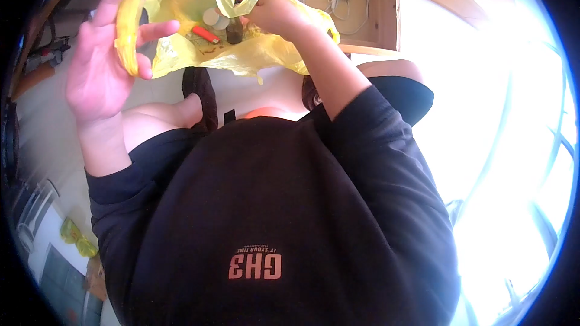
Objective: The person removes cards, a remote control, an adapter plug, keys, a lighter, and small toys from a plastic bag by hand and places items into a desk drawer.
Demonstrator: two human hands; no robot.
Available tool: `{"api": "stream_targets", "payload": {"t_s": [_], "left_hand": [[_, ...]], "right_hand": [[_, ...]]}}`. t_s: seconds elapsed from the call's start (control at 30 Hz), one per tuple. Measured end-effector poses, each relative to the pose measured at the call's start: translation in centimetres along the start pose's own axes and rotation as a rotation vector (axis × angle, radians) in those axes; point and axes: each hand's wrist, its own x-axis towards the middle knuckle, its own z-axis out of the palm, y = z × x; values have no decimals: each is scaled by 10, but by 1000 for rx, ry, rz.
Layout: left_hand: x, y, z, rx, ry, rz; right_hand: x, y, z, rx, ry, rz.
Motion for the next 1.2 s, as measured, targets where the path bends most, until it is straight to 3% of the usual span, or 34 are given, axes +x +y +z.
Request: {"api": "stream_targets", "payload": {"t_s": [0.07, 0.13, 0.17, 0.27, 0.43, 0.7, 0.83, 1.2], "left_hand": [[2, 12, 24, -65, 157, -65], [4, -6, 3, 396, 69, -8], [6, -14, 10, 403, 141, 58], [14, -21, 13, 540, 86, 5], [31, -36, 19, 412, 95, -16], [43, -44, 24, 299, 245, -75], [52, -45, 30, 323, 273, -83], [52, -47, 46, 298, 267, -92]], "right_hand": [[-22, -15, -15, 276, -32, -131], [-37, -27, -31, 450, -128, -295], [-44, -32, -38, 534, -178, -377], [-59, -48, -53, 784, -288, -495], [-65, -58, -77, 900, -424, -488], [-54, -41, -91, 1080, -379, -355], [-51, -40, -89, 1065, -288, -338], [-54, -34, -92, 1119, -311, -384]]}}
